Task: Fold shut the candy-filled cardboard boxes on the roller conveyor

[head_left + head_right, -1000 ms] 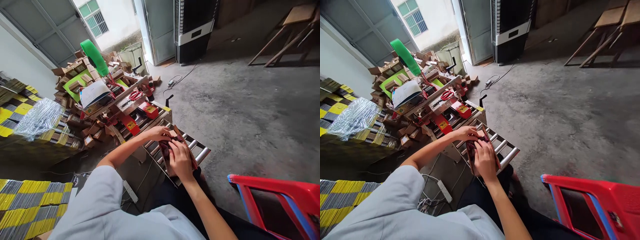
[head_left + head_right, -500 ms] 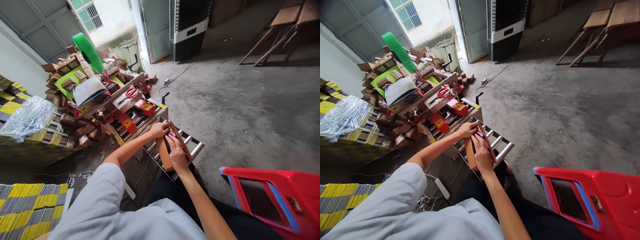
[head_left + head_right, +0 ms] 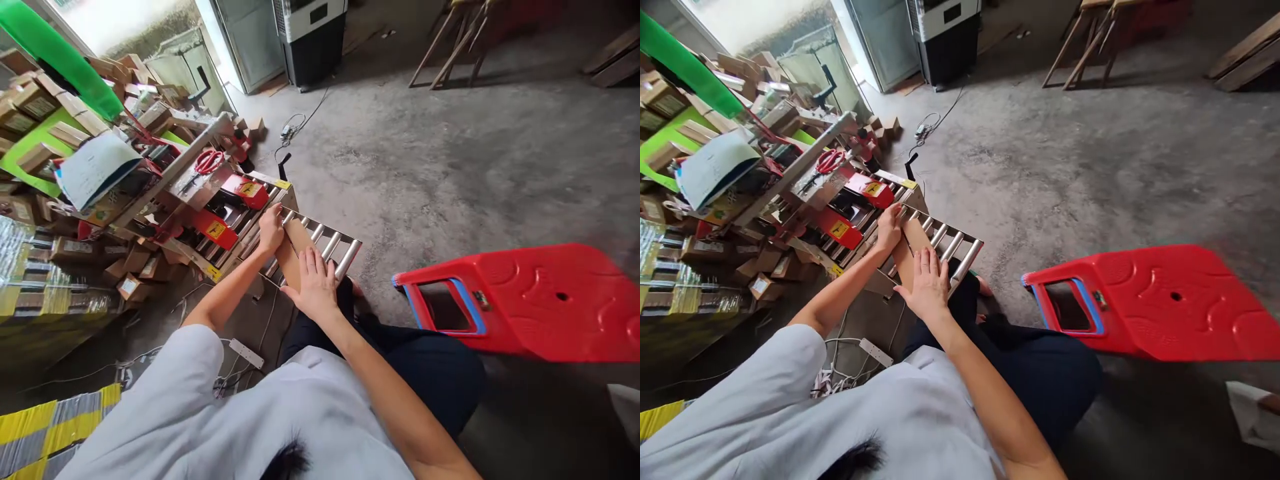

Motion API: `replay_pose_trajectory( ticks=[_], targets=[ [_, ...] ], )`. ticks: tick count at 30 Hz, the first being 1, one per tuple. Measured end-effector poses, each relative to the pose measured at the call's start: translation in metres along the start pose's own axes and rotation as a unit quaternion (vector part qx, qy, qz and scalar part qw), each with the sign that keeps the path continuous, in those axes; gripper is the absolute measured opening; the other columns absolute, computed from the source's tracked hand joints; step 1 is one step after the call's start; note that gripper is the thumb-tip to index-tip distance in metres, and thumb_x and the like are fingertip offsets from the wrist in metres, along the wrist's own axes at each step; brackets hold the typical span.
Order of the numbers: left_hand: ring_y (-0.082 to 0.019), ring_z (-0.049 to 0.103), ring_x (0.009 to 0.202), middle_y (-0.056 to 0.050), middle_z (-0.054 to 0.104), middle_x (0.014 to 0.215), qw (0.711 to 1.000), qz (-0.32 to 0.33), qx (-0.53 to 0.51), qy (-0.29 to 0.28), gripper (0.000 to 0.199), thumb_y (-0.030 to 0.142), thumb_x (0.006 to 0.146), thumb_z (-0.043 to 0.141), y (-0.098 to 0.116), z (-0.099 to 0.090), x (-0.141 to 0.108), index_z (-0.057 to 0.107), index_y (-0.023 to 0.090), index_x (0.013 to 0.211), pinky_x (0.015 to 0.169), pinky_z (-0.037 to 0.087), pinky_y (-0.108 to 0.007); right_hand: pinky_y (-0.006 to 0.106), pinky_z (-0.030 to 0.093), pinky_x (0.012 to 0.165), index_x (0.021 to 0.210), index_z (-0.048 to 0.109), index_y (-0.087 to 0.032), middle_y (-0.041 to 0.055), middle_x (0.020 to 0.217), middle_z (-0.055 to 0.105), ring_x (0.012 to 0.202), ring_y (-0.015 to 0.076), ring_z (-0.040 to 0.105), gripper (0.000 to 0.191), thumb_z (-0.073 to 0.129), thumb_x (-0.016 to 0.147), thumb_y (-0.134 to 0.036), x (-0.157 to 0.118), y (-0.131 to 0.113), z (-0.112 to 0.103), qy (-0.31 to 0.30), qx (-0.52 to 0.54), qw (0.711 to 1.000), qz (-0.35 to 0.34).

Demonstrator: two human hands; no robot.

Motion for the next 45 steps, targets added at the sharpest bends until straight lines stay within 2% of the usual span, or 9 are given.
replay_pose_trajectory(
  ticks=[3,8,13,20,27,31,34,40,45],
  targets=[
    [-0.024,0.05,0.13,-0.017,0.055,0.136,0.994,0.046,-0.078,0.053,0.043,0.029,0.1,0.03,0.018,-0.016,-0.034,0.049,0.014,0.135,0.115,0.036,-0.047,0.063,0.013,0.117,0.156,0.03,-0.008,0.0226,0.162,0.023,0.15,0.0374,0.021,0.083,0.055,0.091,-0.053,0.001,0.0,-0.002,0.005,0.012,1.0,0.009],
    [-0.032,0.022,0.152,-0.018,0.024,0.163,0.939,0.219,-0.025,-0.266,0.083,0.068,0.094,0.034,0.069,-0.004,-0.124,0.02,0.017,0.158,0.125,0.018,-0.053,0.057,0.028,0.117,0.135,0.061,-0.014,0.0207,0.149,0.049,0.142,0.0376,0.038,0.067,0.069,0.078,-0.048,0.012,0.034,-0.008,-0.061,0.238,0.968,-0.057],
    [-0.037,0.004,0.154,-0.021,0.011,0.165,0.915,0.235,0.106,-0.311,0.109,0.072,0.076,0.065,0.082,0.001,-0.145,0.023,0.015,0.158,0.126,0.008,-0.056,0.044,0.052,0.1,0.128,0.063,-0.022,0.0135,0.135,0.064,0.128,0.0282,0.058,0.058,0.064,0.082,-0.057,0.015,0.106,-0.015,0.011,0.642,0.764,0.06],
    [-0.033,0.018,0.153,-0.019,0.025,0.162,0.938,0.173,0.177,-0.245,0.076,0.055,0.091,0.055,0.042,0.007,-0.092,0.036,0.014,0.152,0.126,0.018,-0.053,0.031,0.059,0.079,0.103,0.073,-0.019,0.0104,0.103,0.075,0.096,0.0228,0.071,0.057,0.085,0.06,-0.055,-0.027,0.156,0.024,0.056,0.663,0.7,0.26],
    [-0.029,0.026,0.151,-0.02,0.033,0.158,0.956,0.007,0.251,-0.153,0.063,0.031,0.093,0.052,-0.064,-0.054,0.034,0.039,0.005,0.148,0.126,0.017,-0.043,0.025,0.059,0.063,0.094,0.073,-0.019,0.0075,0.092,0.076,0.079,0.0198,0.072,0.058,0.087,0.047,-0.051,-0.074,0.199,0.051,0.102,0.618,0.687,0.368],
    [-0.03,0.021,0.152,-0.024,0.029,0.159,0.961,-0.056,0.257,-0.089,0.062,0.023,0.093,0.048,-0.077,-0.073,0.056,0.033,0.001,0.149,0.125,0.017,-0.048,0.027,0.06,0.063,0.089,0.073,-0.019,0.0079,0.09,0.077,0.076,0.0209,0.072,0.054,0.085,0.045,-0.049,-0.103,0.22,0.062,0.118,0.611,0.675,0.396],
    [-0.032,0.009,0.154,-0.027,0.017,0.162,0.968,-0.01,0.241,-0.07,0.071,0.021,0.091,0.049,-0.056,-0.044,0.01,0.022,0.0,0.152,0.125,0.015,-0.053,0.027,0.06,0.064,0.087,0.074,-0.021,0.008,0.089,0.077,0.076,0.0212,0.073,0.05,0.085,0.046,-0.047,-0.131,0.235,0.071,0.11,0.616,0.658,0.419],
    [-0.032,0.007,0.154,-0.019,0.016,0.165,0.961,0.07,0.077,-0.256,0.082,0.025,0.083,0.059,0.004,0.075,-0.157,0.022,0.015,0.155,0.124,0.018,-0.057,0.029,0.058,0.062,0.085,0.074,-0.019,0.0093,0.087,0.077,0.074,0.0216,0.072,0.049,0.082,0.045,-0.048,-0.183,0.255,0.068,0.133,0.586,0.656,0.457],
    [-0.031,0.013,0.154,-0.018,0.022,0.163,0.945,0.112,-0.048,-0.304,0.08,0.028,0.085,0.057,0.069,0.122,-0.202,0.02,0.018,0.155,0.124,0.02,-0.06,0.032,0.057,0.059,0.077,0.07,-0.018,0.0095,0.077,0.074,0.066,0.021,0.069,0.05,0.075,0.05,-0.059,-0.187,0.24,0.038,0.149,0.534,0.72,0.419]
  ],
)
Point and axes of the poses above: each hand's wrist, its own x-axis towards the middle knuckle, its own z-axis out of the palm, y = z × x, the point moved 5 cm from there along x, towards the middle knuckle
